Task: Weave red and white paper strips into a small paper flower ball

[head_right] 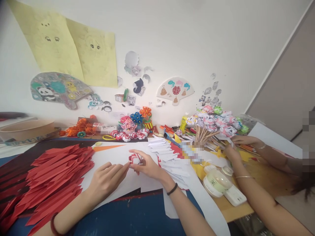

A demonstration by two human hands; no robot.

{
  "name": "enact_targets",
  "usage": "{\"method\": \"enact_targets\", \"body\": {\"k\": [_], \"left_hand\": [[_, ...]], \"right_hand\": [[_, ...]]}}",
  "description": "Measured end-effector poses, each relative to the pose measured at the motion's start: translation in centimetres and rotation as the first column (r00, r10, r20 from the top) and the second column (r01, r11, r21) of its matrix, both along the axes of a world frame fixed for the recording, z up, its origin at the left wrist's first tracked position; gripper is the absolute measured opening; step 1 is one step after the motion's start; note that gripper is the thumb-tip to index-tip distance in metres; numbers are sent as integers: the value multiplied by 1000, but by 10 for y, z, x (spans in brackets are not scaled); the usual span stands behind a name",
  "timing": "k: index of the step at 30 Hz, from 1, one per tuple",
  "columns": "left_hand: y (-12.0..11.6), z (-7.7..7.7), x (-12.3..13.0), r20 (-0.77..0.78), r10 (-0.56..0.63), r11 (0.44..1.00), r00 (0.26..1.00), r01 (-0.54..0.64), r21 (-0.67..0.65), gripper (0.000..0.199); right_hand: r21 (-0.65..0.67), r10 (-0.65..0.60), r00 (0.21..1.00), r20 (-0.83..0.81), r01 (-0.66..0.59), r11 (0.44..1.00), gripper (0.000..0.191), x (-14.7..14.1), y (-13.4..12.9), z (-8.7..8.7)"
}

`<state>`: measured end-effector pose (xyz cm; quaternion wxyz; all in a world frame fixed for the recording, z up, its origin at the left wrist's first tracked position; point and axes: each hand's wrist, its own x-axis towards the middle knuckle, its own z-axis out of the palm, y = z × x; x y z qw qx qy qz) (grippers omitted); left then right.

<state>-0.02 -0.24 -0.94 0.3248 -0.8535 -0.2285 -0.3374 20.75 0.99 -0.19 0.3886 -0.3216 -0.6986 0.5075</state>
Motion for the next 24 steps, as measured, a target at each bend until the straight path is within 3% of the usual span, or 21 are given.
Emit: {"method": "enact_targets", "body": {"k": [4, 8, 10, 12, 14, 16, 20, 24], "left_hand": [[0, -2, 2, 5, -33, 999, 999, 33, -22, 18], [2, -3, 3, 160, -70, 963, 985, 108, -247, 15], [2, 0, 3, 305, -38, 885, 952, 174, -433, 17], [3, 4, 3, 416, 34, 754, 909, 250, -608, 17], [4, 9, 2, 467, 97, 628, 879, 310, -714, 17], [4, 13, 3, 487, 125, 555, 864, 346, -756, 17], [5, 12, 4, 485, 132, 506, 865, 362, -783, 20], [6, 9, 5, 452, 133, 506, 882, 332, -796, 20]], "right_hand": [[-3, -7, 1000, -1, 7, 1000, 67, -1, 0, 0], [14, -8, 1000, -2, 8, 1000, 66, 0, 2, -2], [22, -11, 1000, 14, 11, 1000, 66, 1, 2, -1], [23, -9, 1000, 21, 9, 1000, 66, 2, 1, 1], [27, -5, 1000, 13, 4, 1000, 66, 3, -1, 4], [41, 2, 1000, 12, -3, 999, 67, 3, -2, 5], [53, 31, 998, 47, -33, 998, 72, 4, -1, 5], [84, 22, 996, 86, -29, 996, 75, 5, 0, 3]]}}
